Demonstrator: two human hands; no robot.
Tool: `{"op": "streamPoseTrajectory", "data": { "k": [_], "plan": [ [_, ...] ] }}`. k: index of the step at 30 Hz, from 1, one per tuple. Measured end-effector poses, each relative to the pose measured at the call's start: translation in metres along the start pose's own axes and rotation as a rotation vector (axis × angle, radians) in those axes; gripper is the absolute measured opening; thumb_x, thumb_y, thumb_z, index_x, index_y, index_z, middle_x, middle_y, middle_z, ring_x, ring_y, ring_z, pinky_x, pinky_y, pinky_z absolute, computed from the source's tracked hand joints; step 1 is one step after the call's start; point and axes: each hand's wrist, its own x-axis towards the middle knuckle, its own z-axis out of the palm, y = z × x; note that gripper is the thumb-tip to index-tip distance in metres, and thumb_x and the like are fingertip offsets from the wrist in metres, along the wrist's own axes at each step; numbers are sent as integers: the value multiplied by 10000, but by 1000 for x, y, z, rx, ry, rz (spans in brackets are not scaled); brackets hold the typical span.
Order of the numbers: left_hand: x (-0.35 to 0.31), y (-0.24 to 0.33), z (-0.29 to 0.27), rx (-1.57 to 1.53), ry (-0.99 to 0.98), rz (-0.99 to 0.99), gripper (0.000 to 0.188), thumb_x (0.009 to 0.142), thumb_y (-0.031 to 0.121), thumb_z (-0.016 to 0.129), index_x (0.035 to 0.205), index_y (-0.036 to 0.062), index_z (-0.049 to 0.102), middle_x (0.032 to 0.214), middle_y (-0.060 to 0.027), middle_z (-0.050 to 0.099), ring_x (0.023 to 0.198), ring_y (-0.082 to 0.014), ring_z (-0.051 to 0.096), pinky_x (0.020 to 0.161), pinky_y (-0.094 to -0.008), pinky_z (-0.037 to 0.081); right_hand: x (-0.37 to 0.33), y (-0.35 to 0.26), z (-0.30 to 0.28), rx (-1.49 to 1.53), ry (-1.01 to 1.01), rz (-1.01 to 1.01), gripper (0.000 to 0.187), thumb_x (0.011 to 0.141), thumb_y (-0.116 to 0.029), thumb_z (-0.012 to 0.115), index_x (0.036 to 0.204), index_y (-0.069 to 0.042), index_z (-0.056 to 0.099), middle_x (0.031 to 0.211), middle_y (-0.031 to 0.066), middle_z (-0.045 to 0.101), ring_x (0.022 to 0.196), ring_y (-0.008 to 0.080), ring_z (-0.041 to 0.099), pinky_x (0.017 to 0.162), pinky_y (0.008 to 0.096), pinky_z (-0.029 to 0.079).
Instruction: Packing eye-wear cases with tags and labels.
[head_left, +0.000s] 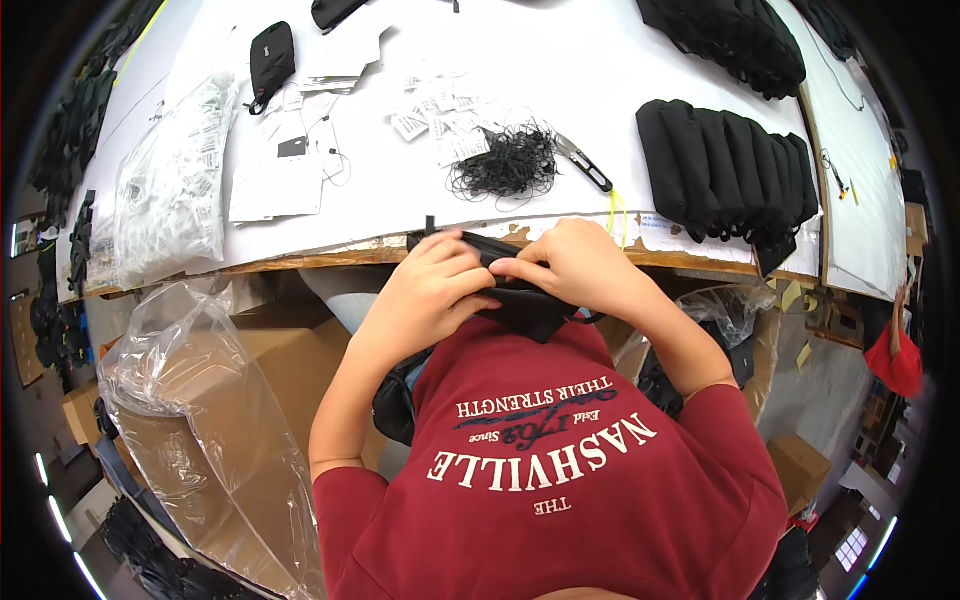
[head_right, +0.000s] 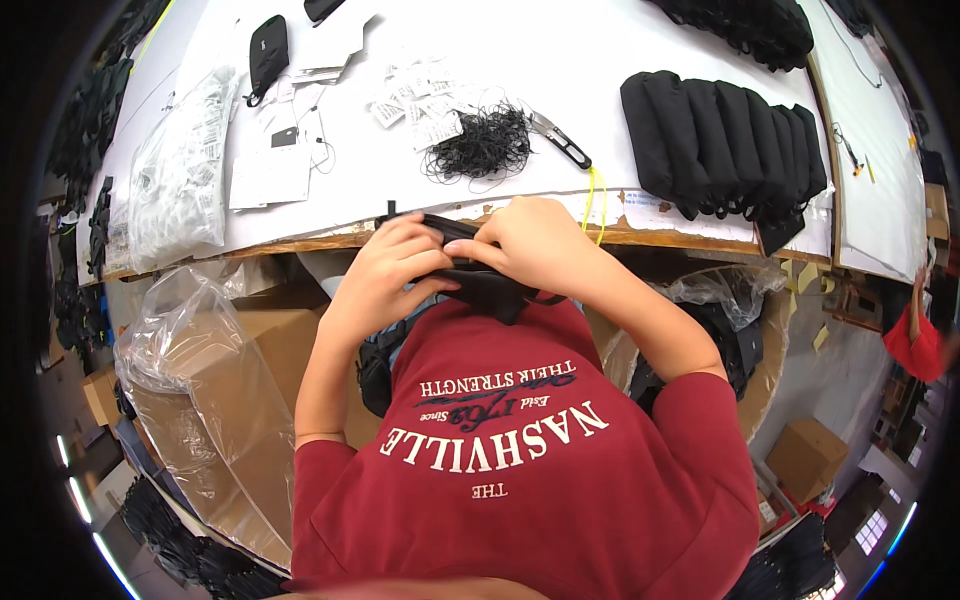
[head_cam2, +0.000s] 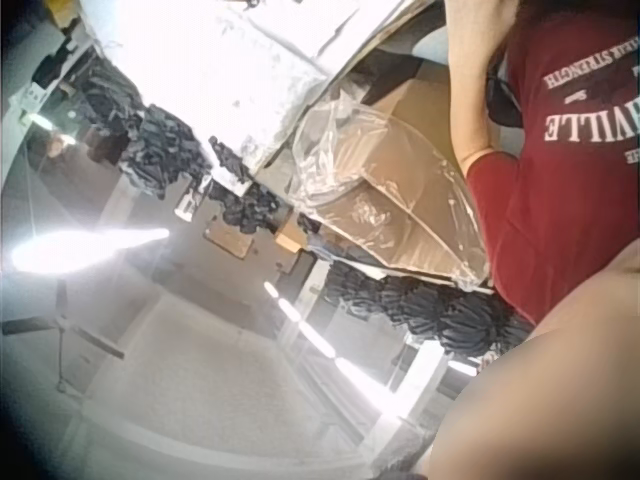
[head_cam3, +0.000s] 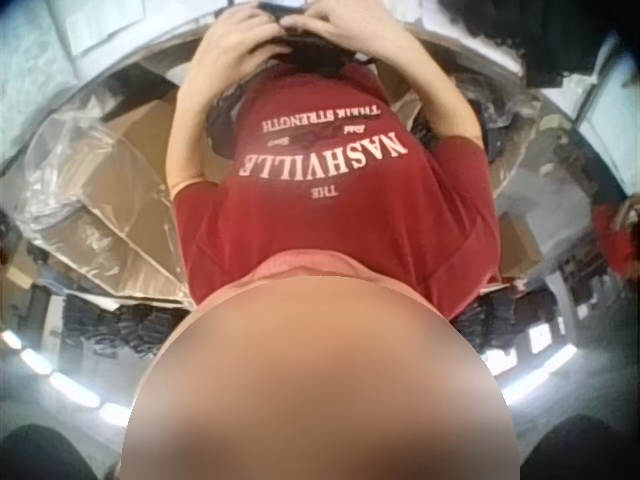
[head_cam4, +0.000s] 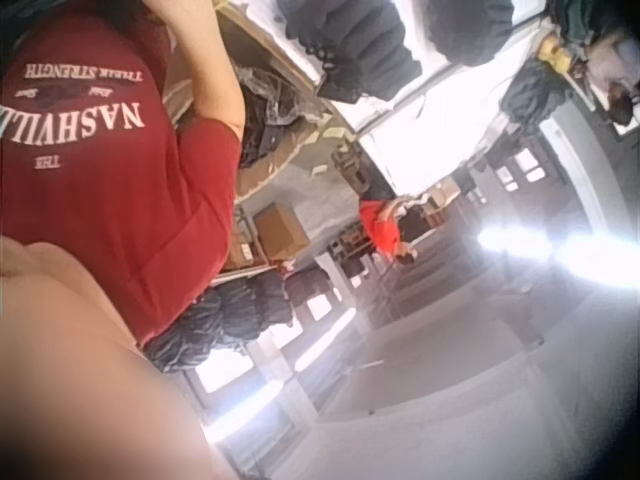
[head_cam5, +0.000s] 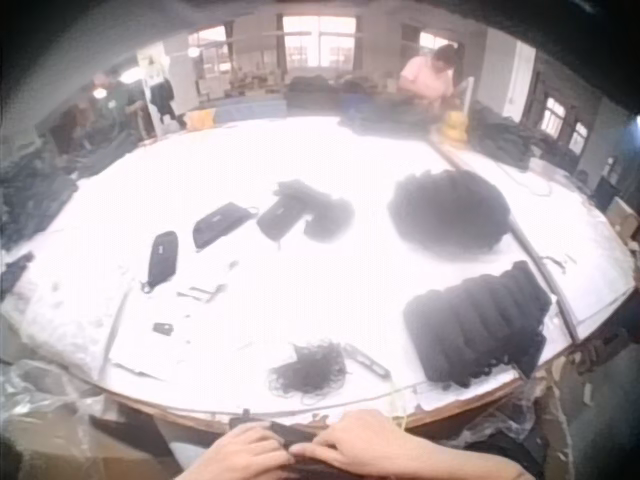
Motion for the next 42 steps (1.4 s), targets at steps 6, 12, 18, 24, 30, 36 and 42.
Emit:
{"op": "streamPoseTrajectory", "data": {
  "k": [6,12,18,24,30,36,42],
  "plan": [
    [12,-27,-10,-643,-243,-391,184,802,184,680,885,29,625,807,-88,631,811,-204,601,808,-297,448,-14,4,-8,192,-141,-89,293,748,-383,720,744,-89,714,502,92,556,453,230,547,473,306,398],
    [59,-150,25,196,598,-576,302,750,253,736,896,14,624,953,-90,632,883,-242,562,797,-342,446,-19,5,1,256,-133,-46,275,744,-335,737,707,-66,690,482,78,529,431,227,524,451,294,378],
    [69,-171,14,111,569,-576,235,744,227,729,855,34,653,858,-95,655,815,-264,560,747,-336,439,-19,21,-6,67,55,-208,269,759,-336,714,692,-79,674,505,92,526,467,256,531,471,313,406],
    [68,-130,-14,6,752,-490,153,805,189,679,872,52,675,840,-76,681,752,-209,617,706,-301,449,-12,22,-21,-51,265,-261,232,723,-252,746,630,-65,647,483,76,512,449,241,524,441,323,379],
    [70,-50,-31,-40,431,-63,75,774,84,684,846,66,674,744,-47,599,734,-204,565,694,-301,445,8,19,-29,-185,326,-290,219,736,-267,718,635,-84,652,480,83,517,468,257,542,458,341,401],
    [66,-55,-35,-102,367,-99,183,772,31,661,925,119,705,764,-26,560,738,-178,553,658,-299,441,14,18,-29,-171,324,-289,230,745,-283,706,651,-79,659,490,91,521,470,270,537,467,348,405],
    [57,-119,-28,304,607,-256,401,858,351,625,1154,84,585,1086,-99,553,999,-196,531,844,-305,422,7,16,-29,-243,398,-297,205,714,-254,743,662,-71,666,497,78,533,462,248,534,459,336,396]
  ]
}}
